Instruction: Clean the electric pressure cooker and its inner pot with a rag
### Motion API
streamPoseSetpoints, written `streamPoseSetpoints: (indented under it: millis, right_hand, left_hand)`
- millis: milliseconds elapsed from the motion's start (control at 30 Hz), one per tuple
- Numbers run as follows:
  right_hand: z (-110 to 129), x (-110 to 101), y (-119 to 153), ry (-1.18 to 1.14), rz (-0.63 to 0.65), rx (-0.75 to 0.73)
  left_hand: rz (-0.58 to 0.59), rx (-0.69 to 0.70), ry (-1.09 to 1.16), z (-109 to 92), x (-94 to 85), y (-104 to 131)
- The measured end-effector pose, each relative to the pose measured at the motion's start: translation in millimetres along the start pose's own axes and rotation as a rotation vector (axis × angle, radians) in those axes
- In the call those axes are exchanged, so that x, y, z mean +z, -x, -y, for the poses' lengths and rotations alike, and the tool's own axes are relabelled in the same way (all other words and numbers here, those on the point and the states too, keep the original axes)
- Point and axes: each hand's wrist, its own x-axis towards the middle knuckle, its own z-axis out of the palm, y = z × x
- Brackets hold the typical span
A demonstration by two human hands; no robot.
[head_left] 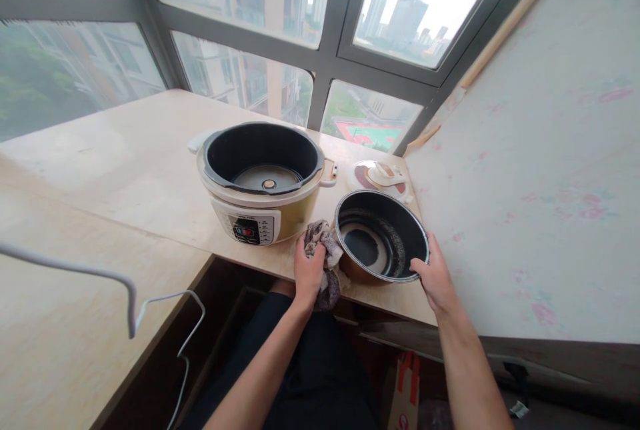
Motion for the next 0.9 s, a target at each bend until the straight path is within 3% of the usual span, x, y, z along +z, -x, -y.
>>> streamPoseSetpoints:
  millis: [133, 300, 533, 600, 767, 833, 900]
  right_hand:
    - [4, -20, -12, -0.101, 0.105, 0.172]
    - [8, -37, -29, -0.187, 0.16, 0.258]
    - [10, -38, -43, -0.337, 0.183, 0.422]
    - [9, -35, -42, -0.333, 0.094, 0.454]
    - [5, -22, -15, -0.372, -0.373, 0.341]
    - [9, -13, 6, -0.393, -0.447, 0.299]
    - [15, -2, 28, -0.37, -0.436, 0.239]
  left_hand:
    - [0.009, 0.006, -0.034, 1, 2.2, -3]
    - [0.046, 0.024, -0.05, 1, 7.0, -8]
    - [0.085, 0.042, -0.122, 8, 8.4, -16]
    - [0.082, 0.053, -0.122, 9, 6.9, -16]
    - [0.048, 0.073, -0.11, 14, 3.8, -13]
    - [0.041, 0.08, -0.111, 16, 3.3, -12]
    - [0.04, 0.087, -0.113, 16, 3.3, -12]
